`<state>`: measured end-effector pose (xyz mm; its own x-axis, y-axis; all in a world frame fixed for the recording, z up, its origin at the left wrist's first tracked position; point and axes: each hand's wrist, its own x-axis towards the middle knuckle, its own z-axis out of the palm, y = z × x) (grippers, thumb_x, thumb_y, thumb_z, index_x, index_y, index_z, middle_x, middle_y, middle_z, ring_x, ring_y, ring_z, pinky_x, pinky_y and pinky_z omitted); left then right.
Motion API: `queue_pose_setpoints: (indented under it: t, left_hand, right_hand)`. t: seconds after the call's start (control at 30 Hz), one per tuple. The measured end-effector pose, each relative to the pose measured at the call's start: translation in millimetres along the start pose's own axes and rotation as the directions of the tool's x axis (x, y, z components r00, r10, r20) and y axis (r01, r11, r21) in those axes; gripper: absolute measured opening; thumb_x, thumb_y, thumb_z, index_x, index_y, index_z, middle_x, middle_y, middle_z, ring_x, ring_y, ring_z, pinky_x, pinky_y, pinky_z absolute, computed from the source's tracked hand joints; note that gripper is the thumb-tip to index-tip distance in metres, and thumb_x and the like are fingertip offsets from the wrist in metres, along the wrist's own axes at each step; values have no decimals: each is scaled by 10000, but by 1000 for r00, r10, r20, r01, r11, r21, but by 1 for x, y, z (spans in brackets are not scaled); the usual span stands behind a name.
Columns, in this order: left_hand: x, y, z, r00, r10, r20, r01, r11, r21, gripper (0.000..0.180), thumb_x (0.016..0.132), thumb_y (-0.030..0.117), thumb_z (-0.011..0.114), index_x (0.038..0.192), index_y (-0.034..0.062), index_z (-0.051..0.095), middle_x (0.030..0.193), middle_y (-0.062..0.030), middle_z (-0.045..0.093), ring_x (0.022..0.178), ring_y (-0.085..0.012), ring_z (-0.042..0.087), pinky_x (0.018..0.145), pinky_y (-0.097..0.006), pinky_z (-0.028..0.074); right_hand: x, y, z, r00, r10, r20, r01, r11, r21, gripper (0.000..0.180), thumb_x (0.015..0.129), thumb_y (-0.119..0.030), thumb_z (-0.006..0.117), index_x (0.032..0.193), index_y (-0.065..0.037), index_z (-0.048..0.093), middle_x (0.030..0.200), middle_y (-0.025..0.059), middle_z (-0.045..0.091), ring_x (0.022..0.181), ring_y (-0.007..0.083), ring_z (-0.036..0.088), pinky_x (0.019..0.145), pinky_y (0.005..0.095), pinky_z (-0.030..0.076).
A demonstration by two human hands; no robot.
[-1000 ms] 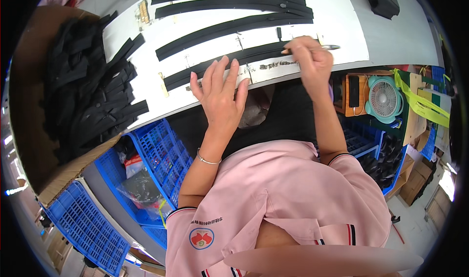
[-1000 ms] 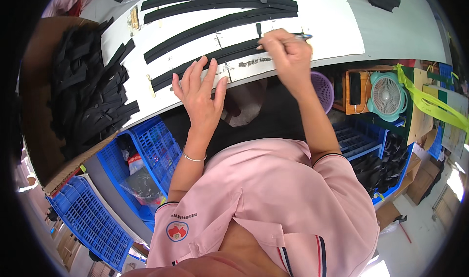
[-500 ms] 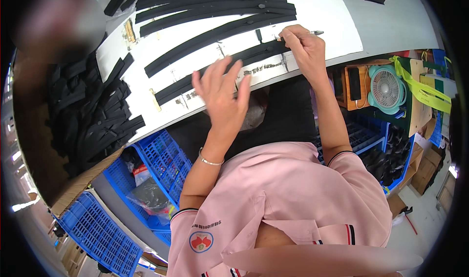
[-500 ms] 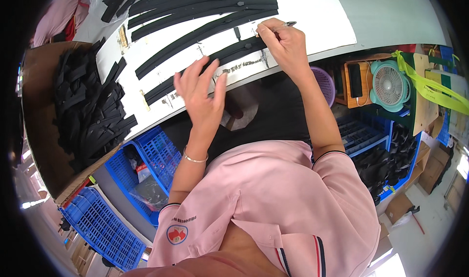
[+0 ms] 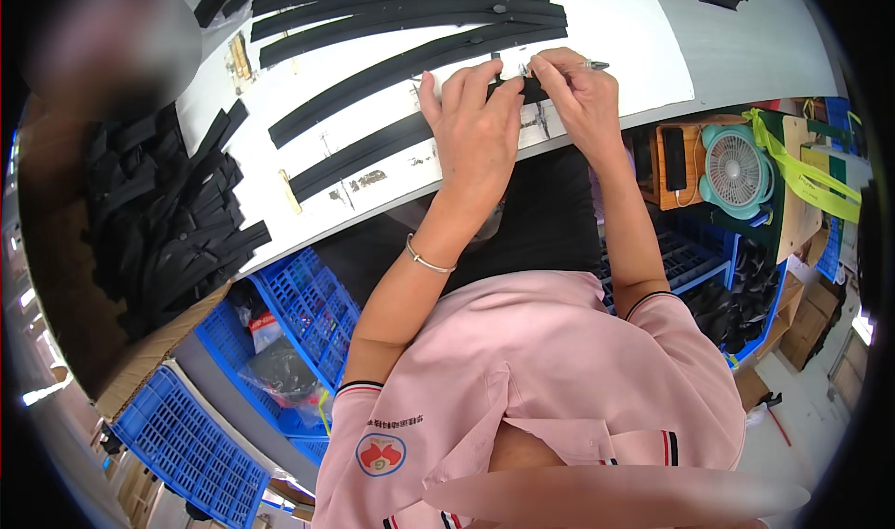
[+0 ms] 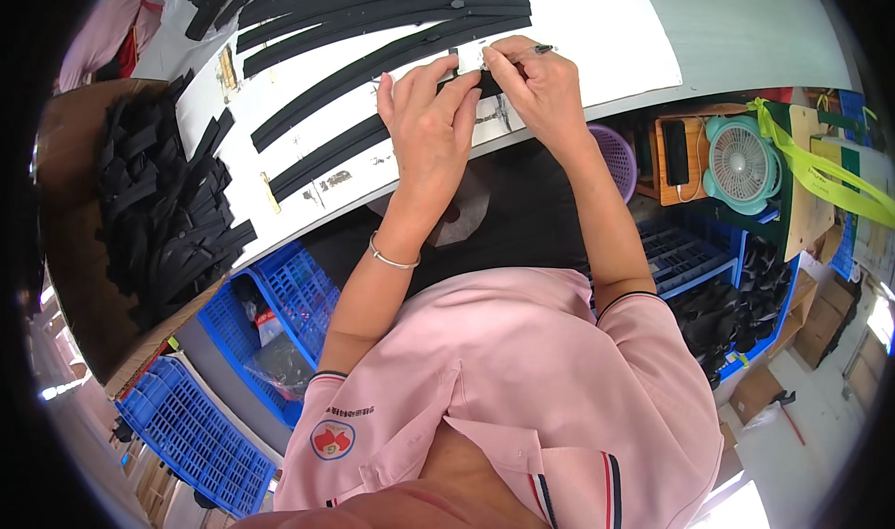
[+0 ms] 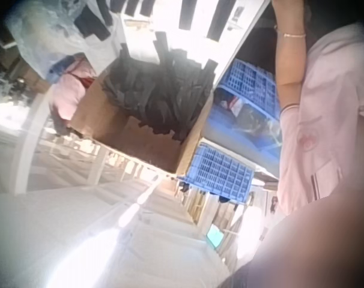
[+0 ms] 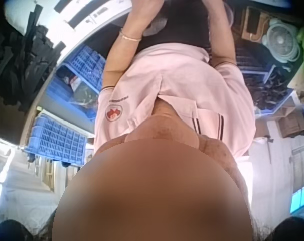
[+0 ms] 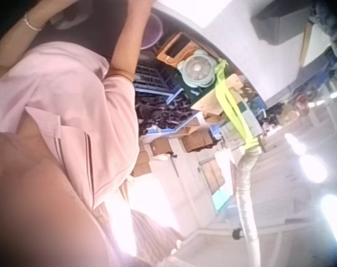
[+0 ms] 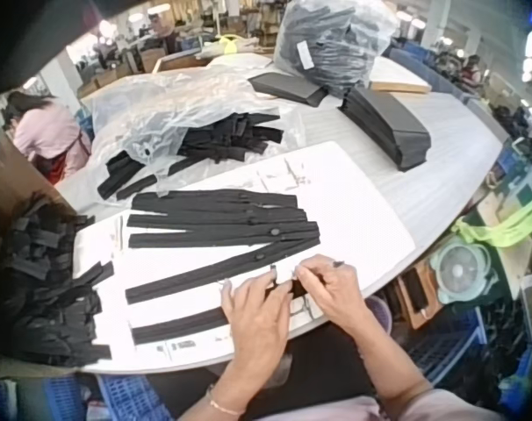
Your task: The recorder is using a pen to mark specific points on black straps placed on a measurement guide.
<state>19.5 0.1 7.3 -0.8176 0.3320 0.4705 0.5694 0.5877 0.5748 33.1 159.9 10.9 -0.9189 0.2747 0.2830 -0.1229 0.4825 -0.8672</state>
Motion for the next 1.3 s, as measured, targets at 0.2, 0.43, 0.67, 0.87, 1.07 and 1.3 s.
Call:
queue_pose_setpoints:
  t: [0.2, 0.43, 0.67, 0.87, 1.07, 1.3]
  left_hand:
    - [-1, 1, 0, 1000, 4, -4, -4, 1000, 21, 176, 861, 113, 779, 1036, 127, 784, 1185, -14, 683, 1146, -240, 597, 1180, -544, 263]
    - [-2, 0, 2, 1000, 9, -14, -9, 1000, 6, 173, 860, 110, 778, 1032, 125, 784, 1184, -13, 684, 1144, -239, 601, 1184, -544, 259]
    - [-5, -8, 1, 999, 38, -2, -38, 999, 10, 262, 850, 93, 739, 1112, 94, 741, 1249, -63, 636, 1202, -275, 562, 1180, -625, 248]
    - [-18, -7, -20, 987, -13, 158, 8, 1000, 30, 529, 826, -49, 603, 1342, 57, 641, 1543, -182, 460, 1499, -441, 304, 1155, -769, 89]
    - [31, -43, -7, 995, 35, 91, -39, 998, 48, 570, 827, -113, 553, 1358, 75, 635, 1505, -211, 488, 1464, -481, 336, 1140, -779, 143]
    - [37, -59, -20, 998, 13, 64, -12, 1000, -17, 466, 899, -62, 560, 1342, 57, 640, 1473, -211, 531, 1475, -462, 353, 1224, -648, 199]
  right_hand:
    - [-5, 1, -5, 999, 1, -42, 2, 996, 92, 174, 970, -99, 668, 896, 49, 723, 803, 59, 727, 670, 106, 618, 622, 252, 480]
    - [-6, 5, -9, 996, -31, 84, 20, 991, 132, 179, 958, -84, 663, 845, 51, 695, 744, 43, 694, 661, 105, 609, 612, 259, 472]
    - [0, 3, -5, 986, -73, 152, 79, 996, -37, 155, 918, -97, 678, 827, 28, 687, 723, 75, 678, 649, 166, 615, 627, 296, 484]
    - [-11, -2, -17, 994, 109, 6, -108, 980, 165, 204, 985, -74, 590, 866, 41, 708, 810, 43, 681, 702, 89, 576, 659, 230, 451]
    - [-14, 16, -11, 987, 74, -144, -34, 965, 262, 179, 1006, -80, 636, 938, 40, 750, 864, 51, 708, 612, 37, 498, 555, 193, 392]
    - [-11, 19, -9, 983, 109, -149, -73, 971, 228, 207, 1013, -98, 639, 923, 52, 749, 818, 61, 695, 595, 40, 495, 547, 196, 384]
